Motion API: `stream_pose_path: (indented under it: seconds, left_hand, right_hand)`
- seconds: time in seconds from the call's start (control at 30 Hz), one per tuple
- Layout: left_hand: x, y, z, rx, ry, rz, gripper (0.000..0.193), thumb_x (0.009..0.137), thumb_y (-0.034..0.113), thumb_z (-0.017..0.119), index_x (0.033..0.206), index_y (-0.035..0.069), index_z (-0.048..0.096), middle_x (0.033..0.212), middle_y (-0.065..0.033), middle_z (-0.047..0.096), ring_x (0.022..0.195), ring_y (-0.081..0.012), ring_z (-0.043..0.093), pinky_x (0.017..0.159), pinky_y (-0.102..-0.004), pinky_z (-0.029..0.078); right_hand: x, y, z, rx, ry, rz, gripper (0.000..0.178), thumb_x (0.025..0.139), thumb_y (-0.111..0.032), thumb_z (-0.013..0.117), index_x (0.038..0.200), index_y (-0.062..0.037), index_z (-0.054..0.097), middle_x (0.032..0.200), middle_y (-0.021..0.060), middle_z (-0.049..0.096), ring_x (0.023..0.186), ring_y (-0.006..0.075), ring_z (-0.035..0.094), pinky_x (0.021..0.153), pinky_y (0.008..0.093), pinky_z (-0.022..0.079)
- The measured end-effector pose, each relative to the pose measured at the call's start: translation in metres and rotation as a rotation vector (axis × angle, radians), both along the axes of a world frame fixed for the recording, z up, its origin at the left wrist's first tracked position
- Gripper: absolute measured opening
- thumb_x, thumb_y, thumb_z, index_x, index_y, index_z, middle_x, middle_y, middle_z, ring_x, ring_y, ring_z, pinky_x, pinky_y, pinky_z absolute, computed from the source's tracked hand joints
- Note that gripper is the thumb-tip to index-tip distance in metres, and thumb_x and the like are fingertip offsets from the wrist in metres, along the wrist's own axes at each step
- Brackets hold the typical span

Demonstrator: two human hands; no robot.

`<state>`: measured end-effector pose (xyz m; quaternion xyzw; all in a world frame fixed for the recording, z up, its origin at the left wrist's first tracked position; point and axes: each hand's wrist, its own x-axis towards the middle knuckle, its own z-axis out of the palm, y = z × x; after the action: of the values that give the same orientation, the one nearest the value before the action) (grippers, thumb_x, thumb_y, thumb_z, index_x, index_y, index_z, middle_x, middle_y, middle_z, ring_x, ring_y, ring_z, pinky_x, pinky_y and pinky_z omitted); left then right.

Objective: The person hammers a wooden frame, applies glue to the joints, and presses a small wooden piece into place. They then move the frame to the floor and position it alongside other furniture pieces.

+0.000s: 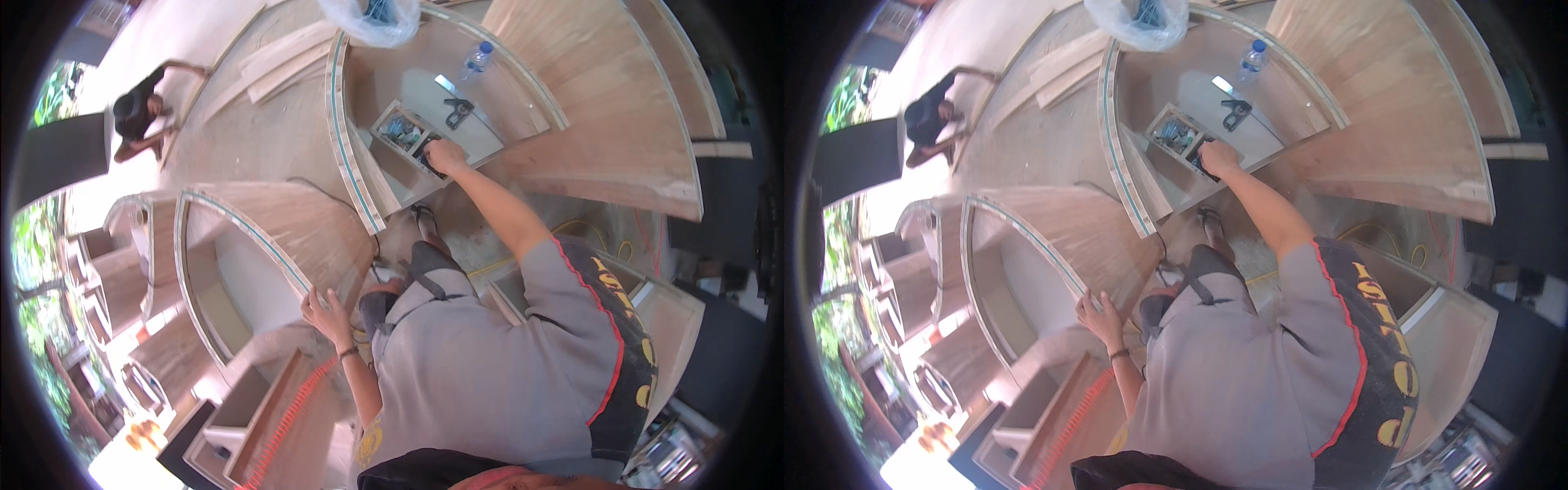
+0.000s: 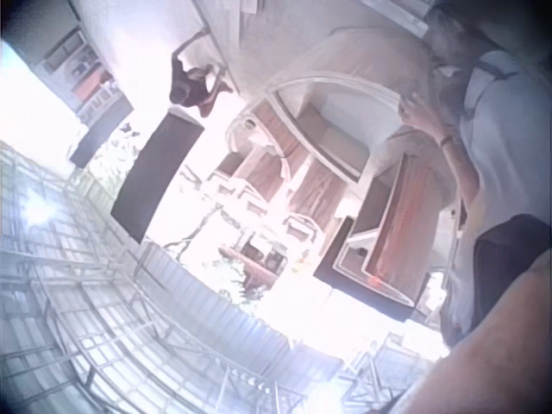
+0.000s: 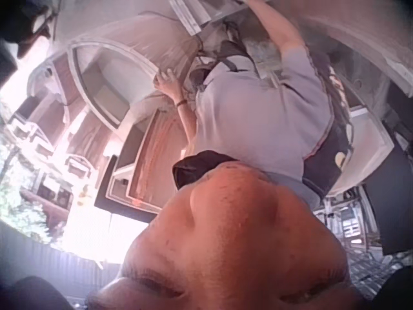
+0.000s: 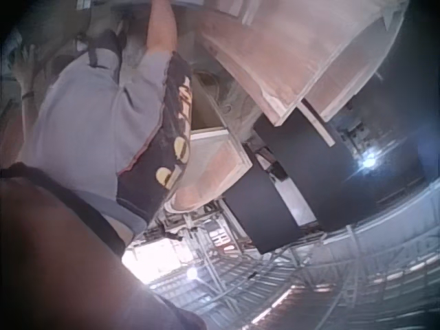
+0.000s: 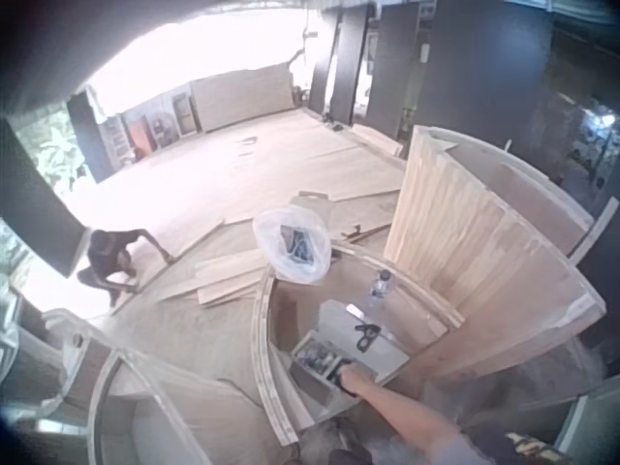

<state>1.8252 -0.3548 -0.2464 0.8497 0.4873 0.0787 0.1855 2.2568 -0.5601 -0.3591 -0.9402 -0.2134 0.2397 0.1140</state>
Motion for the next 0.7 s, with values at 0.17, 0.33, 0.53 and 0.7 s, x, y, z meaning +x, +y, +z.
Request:
stream_pose_path:
  seconds: [0.17,0.33,0.53,0.7]
  left_hand:
    - [0.022,-0.025,-0.003,0.119,0.009,0.098,0.049,0.089,0.014,0.074,0.135,0.005,0.062,0.133,-0.0174,0.055,0.129,-0.0377,0.048,0.111,-0.0518,0.038]
    - [0.032,-0.027,-0.008,0.109,0.002,0.159,0.048,0.088,0.012,0.073,0.135,0.006,0.063,0.131,-0.0159,0.056,0.128,-0.0361,0.049,0.111,-0.0509,0.039]
    - [0.038,-0.029,-0.011,0.132,-0.020,0.225,0.046,0.088,0.012,0.073,0.132,0.006,0.063,0.130,-0.0146,0.056,0.128,-0.0352,0.049,0.111,-0.0503,0.038]
    - [0.048,-0.033,-0.012,0.182,0.033,0.280,0.043,0.088,0.014,0.073,0.130,0.006,0.064,0.130,-0.0138,0.057,0.128,-0.0351,0.049,0.110,-0.0502,0.038]
  right_hand:
    - [0.011,-0.005,-0.014,0.065,0.011,0.103,0.019,0.091,-0.020,0.067,0.104,-0.0153,0.080,0.098,0.0172,0.077,0.092,0.0388,0.074,0.082,0.0512,0.058]
    - [0.005,-0.007,-0.007,0.095,0.044,0.031,0.020,0.092,-0.022,0.067,0.105,-0.0128,0.079,0.097,0.0192,0.076,0.093,0.0398,0.073,0.081,0.0523,0.058]
    - [0.012,-0.009,-0.014,0.041,0.086,0.111,0.018,0.092,-0.020,0.065,0.102,-0.0120,0.078,0.097,0.0187,0.076,0.092,0.0407,0.073,0.081,0.0529,0.058]
    - [0.012,-0.012,-0.012,0.043,0.067,0.165,0.018,0.092,-0.020,0.064,0.101,-0.0118,0.077,0.096,0.0181,0.076,0.091,0.0406,0.073,0.079,0.0536,0.058]
